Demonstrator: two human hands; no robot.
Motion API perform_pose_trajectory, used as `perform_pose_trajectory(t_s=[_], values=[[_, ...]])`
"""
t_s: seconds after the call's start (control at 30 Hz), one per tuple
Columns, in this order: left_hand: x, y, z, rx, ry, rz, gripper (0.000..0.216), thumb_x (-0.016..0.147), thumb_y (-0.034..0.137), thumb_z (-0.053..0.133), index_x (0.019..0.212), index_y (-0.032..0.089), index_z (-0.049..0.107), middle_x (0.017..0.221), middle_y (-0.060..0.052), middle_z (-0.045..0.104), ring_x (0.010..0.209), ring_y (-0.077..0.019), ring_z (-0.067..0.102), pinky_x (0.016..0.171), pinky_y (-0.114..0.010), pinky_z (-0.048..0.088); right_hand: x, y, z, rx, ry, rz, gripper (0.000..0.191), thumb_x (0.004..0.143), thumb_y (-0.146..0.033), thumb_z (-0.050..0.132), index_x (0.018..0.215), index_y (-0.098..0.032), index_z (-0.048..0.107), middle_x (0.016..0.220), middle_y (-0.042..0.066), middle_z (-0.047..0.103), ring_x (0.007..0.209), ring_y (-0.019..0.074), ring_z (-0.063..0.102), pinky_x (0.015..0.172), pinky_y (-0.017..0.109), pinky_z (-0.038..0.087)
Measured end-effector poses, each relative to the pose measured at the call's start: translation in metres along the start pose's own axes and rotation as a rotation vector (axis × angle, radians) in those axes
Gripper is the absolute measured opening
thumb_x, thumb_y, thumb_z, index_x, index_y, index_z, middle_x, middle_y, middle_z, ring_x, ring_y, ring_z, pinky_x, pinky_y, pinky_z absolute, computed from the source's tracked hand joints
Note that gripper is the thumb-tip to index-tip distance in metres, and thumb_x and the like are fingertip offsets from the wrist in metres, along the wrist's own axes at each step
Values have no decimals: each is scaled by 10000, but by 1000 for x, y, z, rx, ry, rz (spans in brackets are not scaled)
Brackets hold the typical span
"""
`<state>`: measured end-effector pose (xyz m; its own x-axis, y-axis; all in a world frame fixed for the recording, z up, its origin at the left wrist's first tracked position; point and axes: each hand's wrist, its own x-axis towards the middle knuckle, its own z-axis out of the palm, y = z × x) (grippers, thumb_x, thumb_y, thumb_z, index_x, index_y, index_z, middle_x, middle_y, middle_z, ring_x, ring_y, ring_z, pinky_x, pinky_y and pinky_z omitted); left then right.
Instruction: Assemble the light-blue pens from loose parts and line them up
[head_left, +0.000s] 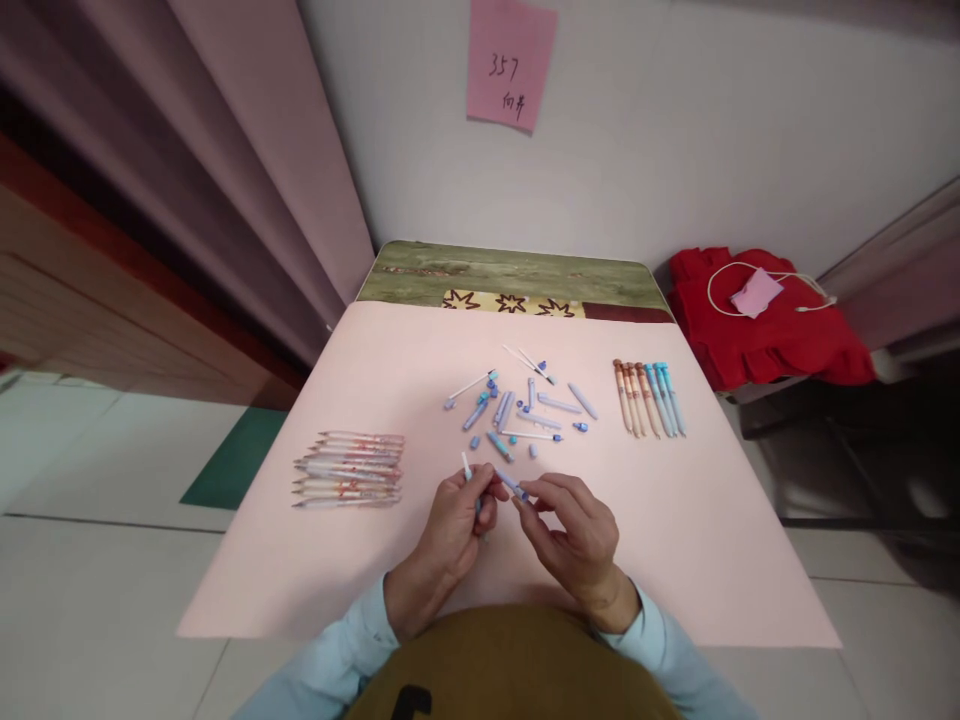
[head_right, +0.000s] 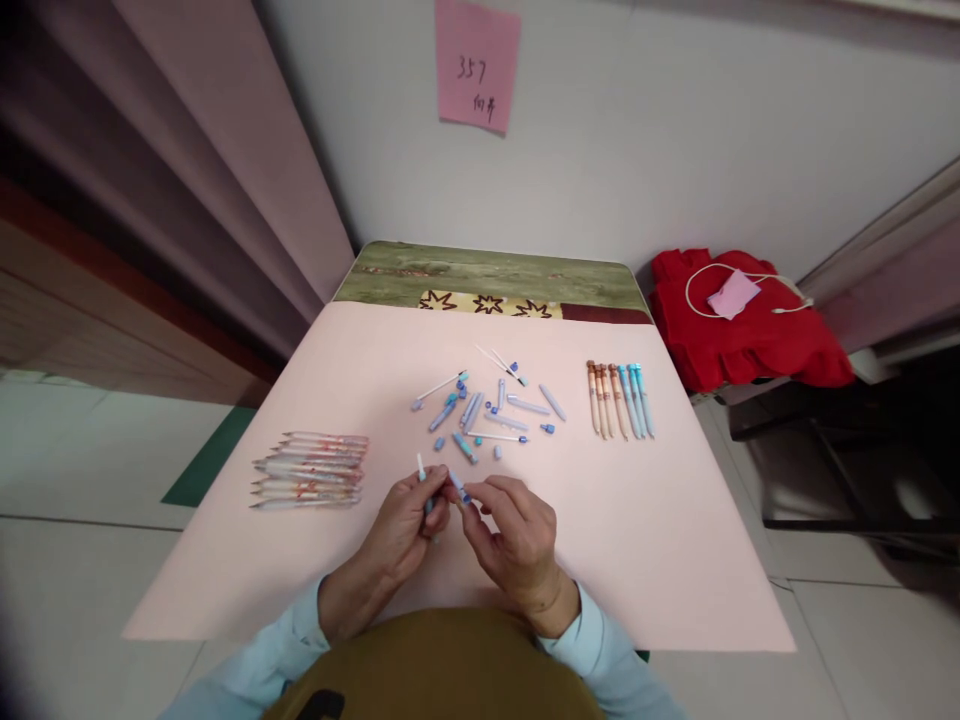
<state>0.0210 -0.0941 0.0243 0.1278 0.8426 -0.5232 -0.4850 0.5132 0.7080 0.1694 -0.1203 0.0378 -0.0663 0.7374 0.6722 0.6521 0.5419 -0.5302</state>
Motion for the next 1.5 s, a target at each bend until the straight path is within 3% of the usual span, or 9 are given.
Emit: perform_pose_trajectory(t_s=[0.13,0.37,0.6,0.8,0.87,0.97,1.1,1.27,1.5], values=[[0,3,3,-108,19,-22,300,707,364,784,744,98,651,611,-12,624,371,-13,351,392,-180,222,1,-1,-1,4,32,-8,203,842,-102,668,1016,-205,652,841,46,688,595,114,637,585,233,537],[-5,3,1,-365,-63,-339,181,779,233,731,777,90,621,636,8,592,378,9,316,362,-140,219,-13,5,-1,-99,-15,-144,284,831,-102,693,1092,-204,649,863,64,720,736,163,685,679,271,537],[-6,3,-4,-390,-78,-335,160,710,162,739,796,70,642,657,4,572,393,22,290,352,-129,202,-23,9,0,-98,-98,-225,270,840,-118,685,1099,-186,649,863,69,737,695,162,665,656,283,508],[-3,5,1,-365,-17,-252,152,688,198,729,744,113,616,534,65,459,374,5,257,359,-151,197,-26,12,4,-42,-91,-163,243,840,-120,688,1061,-221,676,858,53,738,714,158,677,661,270,515],[-2,6,5,-342,6,-210,167,683,212,730,730,122,597,543,61,477,367,5,252,360,-159,188,-26,11,5,78,-65,-19,203,848,-147,686,1035,-228,688,856,51,731,699,149,670,649,262,519],[-3,5,10,-271,32,-158,179,677,224,726,743,122,594,599,32,551,365,6,263,361,-172,171,-23,11,5,377,-78,470,82,887,-279,654,909,-209,690,735,27,691,582,123,615,559,243,497],[-6,-2,13,-152,34,-123,185,671,271,713,717,128,604,510,52,488,357,-13,268,369,-186,155,-20,14,6,859,-378,1038,350,860,-504,653,751,-171,653,599,-4,620,467,92,532,447,208,418],[-10,-13,10,-61,50,-96,223,681,341,715,730,139,633,435,76,404,359,-32,268,387,-195,165,-26,14,10,1080,-474,1199,403,749,-536,759,721,-150,647,548,-25,589,438,66,495,426,176,366],[-13,-18,5,-74,45,-137,227,701,356,712,725,150,620,407,69,415,354,-48,302,392,-200,223,-29,5,12,1085,-509,1249,441,757,-581,725,684,-155,636,586,1,621,425,71,499,412,186,354]])
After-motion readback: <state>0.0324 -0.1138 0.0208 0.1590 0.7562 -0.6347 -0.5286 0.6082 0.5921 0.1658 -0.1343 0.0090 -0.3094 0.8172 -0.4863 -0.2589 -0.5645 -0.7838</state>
